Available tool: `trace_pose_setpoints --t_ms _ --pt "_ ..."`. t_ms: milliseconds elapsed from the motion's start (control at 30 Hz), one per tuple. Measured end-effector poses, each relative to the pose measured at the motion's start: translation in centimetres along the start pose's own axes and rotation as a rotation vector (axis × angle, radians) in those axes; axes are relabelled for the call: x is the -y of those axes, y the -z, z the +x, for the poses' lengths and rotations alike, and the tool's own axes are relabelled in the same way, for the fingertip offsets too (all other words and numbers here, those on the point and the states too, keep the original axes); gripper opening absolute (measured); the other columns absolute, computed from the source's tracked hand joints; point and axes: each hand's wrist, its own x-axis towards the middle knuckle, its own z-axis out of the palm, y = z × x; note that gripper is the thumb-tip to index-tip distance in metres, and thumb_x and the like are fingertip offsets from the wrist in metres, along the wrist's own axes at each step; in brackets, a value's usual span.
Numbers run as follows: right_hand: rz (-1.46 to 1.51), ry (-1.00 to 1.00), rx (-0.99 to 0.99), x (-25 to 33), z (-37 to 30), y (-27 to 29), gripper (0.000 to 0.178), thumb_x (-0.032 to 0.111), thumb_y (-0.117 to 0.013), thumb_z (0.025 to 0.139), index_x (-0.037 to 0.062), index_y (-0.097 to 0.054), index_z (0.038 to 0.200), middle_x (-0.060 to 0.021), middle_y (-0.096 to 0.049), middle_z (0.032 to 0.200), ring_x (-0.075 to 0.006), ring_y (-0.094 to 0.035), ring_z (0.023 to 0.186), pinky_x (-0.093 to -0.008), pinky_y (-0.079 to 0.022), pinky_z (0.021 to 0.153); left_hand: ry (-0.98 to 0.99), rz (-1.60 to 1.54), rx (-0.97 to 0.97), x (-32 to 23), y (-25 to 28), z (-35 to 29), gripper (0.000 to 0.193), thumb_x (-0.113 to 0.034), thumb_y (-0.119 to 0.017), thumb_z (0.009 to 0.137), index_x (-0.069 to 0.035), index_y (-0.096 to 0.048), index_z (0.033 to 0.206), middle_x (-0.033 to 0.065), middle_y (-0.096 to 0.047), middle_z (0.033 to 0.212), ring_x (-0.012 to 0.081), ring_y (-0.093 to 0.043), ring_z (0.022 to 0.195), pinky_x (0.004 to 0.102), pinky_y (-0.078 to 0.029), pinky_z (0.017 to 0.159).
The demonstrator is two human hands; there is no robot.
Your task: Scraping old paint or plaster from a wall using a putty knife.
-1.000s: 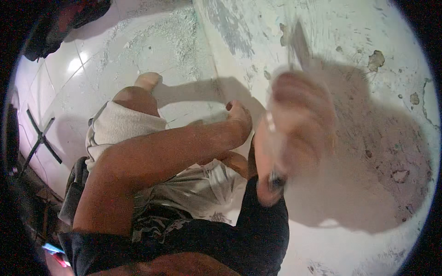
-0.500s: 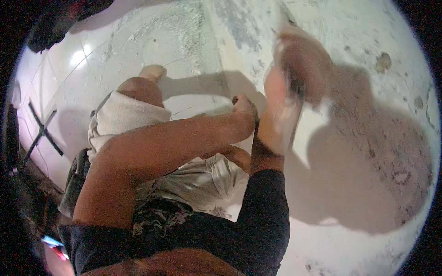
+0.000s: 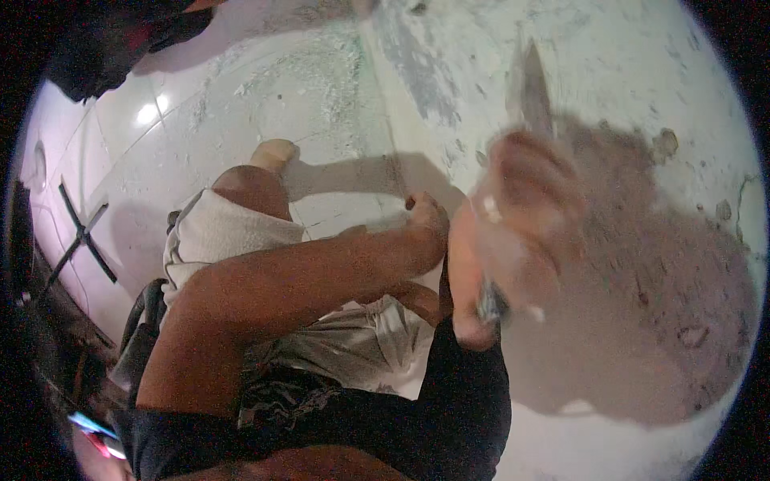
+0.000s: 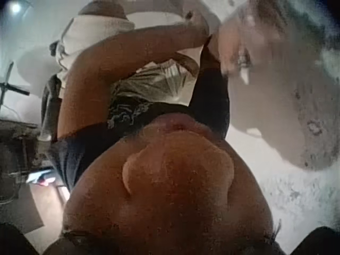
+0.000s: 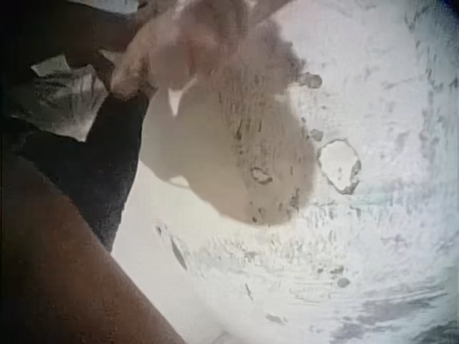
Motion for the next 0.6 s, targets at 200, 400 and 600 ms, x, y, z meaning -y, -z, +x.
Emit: trace_pose_setpoints --t_ms 200,400,600 --pt "0.584 0.017 0.044 1.9 -2.8 -1.1 0.032 0.024 -0.058 0.084 -0.0038 -0.057 0.1 -0.0132 -0.06 0.09 -0.0247 -0.062 0.078 -0.0335 -0.052 0.068 -0.079 0.015 0.03 -0.7 1.3 -1.4 0.051 -0.034 -0.073 0.074 -0.017 -0.061 0.121 0.0037 -0.059 0.12 0.0256 -0.054 0.108 0.0479 -0.04 0.078" --pt "0.882 0.064 0.136 1.2 -1.9 -6.5 0.033 0.025 -0.057 0.085 -0.004 -0.057 0.101 -0.0135 -0.06 0.092 -0.0246 -0.062 0.079 -0.0341 -0.051 0.069 0.024 0.023 0.052 -2.8 -1.4 1.8 0.045 -0.032 -0.072 0.074 -0.015 -0.065 0.115 0.0071 -0.061 0.115 0.026 -0.055 0.106 0.0485 -0.039 0.08" --pt "1.005 0.134 0.177 7.5 -2.9 -6.1 0.033 0.025 -0.056 0.086 -0.0036 -0.056 0.103 -0.0136 -0.059 0.094 -0.0245 -0.061 0.081 -0.0347 -0.051 0.07 0.081 -0.247 0.001 -4.6 -2.7 5.7 0.043 -0.03 -0.067 0.076 -0.017 -0.063 0.117 0.0051 -0.061 0.113 0.0283 -0.055 0.104 0.053 -0.042 0.077"
